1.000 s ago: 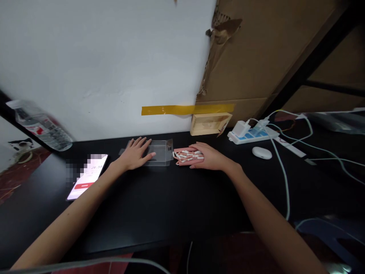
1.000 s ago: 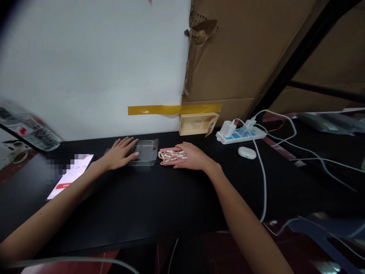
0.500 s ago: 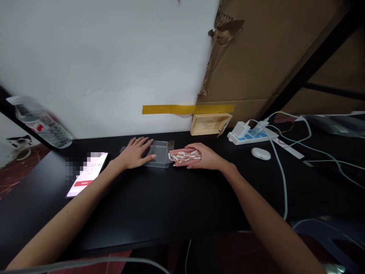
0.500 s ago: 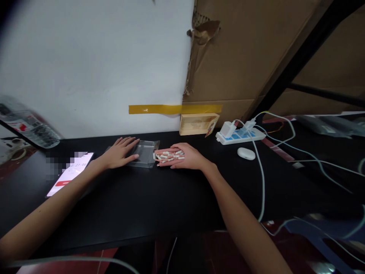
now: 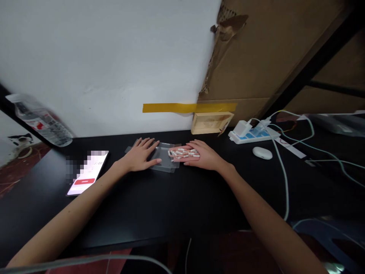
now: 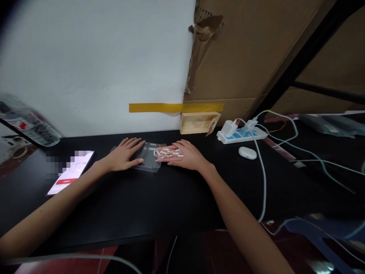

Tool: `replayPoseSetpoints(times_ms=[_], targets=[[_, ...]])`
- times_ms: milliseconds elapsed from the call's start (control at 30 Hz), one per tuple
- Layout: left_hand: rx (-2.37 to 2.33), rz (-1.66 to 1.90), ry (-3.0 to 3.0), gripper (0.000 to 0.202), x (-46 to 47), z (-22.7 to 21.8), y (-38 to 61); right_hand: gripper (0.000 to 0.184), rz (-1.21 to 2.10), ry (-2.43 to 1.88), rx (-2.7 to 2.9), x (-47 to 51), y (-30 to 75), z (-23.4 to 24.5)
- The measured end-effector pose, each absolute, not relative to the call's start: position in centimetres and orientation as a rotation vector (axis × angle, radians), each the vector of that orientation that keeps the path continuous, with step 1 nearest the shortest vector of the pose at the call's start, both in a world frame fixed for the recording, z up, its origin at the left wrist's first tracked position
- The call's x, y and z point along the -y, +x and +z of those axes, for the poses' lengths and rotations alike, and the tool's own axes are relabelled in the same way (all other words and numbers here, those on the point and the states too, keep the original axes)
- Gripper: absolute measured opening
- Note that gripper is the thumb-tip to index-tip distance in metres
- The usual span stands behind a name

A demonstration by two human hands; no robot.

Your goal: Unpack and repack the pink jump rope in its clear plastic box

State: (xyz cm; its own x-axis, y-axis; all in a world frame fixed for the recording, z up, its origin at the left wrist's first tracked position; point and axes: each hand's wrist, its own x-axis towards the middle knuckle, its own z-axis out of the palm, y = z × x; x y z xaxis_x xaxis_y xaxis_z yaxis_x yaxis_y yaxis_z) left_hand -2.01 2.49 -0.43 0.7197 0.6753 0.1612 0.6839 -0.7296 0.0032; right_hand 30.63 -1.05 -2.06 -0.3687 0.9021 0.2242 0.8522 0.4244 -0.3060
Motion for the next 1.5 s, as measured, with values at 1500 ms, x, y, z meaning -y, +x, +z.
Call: replayPoseSetpoints(times_ms=[1500], targets=[[1.303,-0.291,-2.812,0.102,-1.2,-0.8,0.1,0.060,0.563,-1.380,1.953,0.5,28.4,-3.6]])
